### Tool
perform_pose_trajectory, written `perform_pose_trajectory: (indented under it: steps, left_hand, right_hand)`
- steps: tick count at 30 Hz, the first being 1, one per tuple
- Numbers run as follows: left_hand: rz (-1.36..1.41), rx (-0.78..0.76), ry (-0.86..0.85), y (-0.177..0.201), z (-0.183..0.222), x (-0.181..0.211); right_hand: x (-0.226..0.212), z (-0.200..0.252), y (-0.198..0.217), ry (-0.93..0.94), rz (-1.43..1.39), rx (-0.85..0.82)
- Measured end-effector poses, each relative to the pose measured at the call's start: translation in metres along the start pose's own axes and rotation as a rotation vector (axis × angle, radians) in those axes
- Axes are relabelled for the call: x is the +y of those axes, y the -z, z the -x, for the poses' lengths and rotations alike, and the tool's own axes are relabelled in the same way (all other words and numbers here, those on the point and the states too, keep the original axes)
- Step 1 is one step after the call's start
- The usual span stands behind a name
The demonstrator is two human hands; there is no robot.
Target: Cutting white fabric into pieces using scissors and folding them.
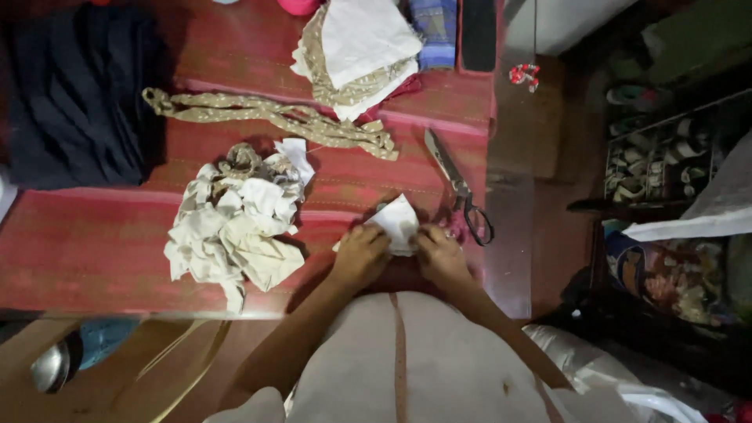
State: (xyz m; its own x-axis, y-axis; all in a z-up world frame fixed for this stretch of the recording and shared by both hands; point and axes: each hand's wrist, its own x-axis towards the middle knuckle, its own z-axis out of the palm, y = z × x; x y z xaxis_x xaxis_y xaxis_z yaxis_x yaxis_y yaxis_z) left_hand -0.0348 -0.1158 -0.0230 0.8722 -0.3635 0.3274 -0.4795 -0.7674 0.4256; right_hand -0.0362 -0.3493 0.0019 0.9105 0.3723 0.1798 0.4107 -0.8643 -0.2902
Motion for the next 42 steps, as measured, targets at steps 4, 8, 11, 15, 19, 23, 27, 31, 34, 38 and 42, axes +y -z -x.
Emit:
perform_pose_trajectory:
  steps: [4, 8, 11, 15, 19, 23, 27, 31, 34, 38, 42]
  left_hand:
    - [0.017, -0.031, 0.073, -0.012, -0.006, 0.007]
    - [0.054, -0.033, 0.082, -0.009, -0.015, 0.015]
    - [0.052, 0.002, 0.056, -0.006, -0.019, 0.017]
    - [0.035, 0.004, 0.060, -0.006, -0.021, 0.018]
    - [0.052, 0.125, -0.035, -0.022, -0.055, 0.001]
    - [0.721, -0.275, 0.523, 0.005, -0.109, -0.008]
    - [1.138, -0.108, 0.573, 0.024, -0.187, -0.039]
    - [1.371, -0.134, 0.651, 0.056, -0.271, -0.067]
    - [1.681, -0.034, 0.687, 0.084, -0.322, -0.084]
    - [1.565, 0.260, 0.465, 0.122, -0.366, -0.104]
    - [0.853, 0.378, 0.116, 0.173, -0.384, -0.120]
  right_hand:
    - [0.006, -0.004, -0.009, -0.059, -0.025, -0.095]
    - [0.014, -0.005, -0.018, -0.202, -0.234, -0.160]
    - [0.019, -0.008, -0.023, -0.310, -0.368, -0.183]
    - [0.036, -0.013, -0.028, -0.273, -0.579, -0.142]
    - [0.016, -0.030, 0.000, -0.223, -0.770, -0.010]
    - [0.006, -0.010, -0.010, -0.477, -1.030, 0.186]
    - [-0.013, -0.009, -0.001, -0.439, -0.910, 0.316]
    - [-0.018, -0.010, 0.011, -0.493, -0.652, 0.204]
    - [-0.011, -0.008, -0.008, -0.325, -0.615, 0.184]
    - [-0.014, -0.011, -0.015, -0.207, -0.414, 0.131]
    - [-0.019, -0.019, -0.004, -0.184, -0.370, 0.055]
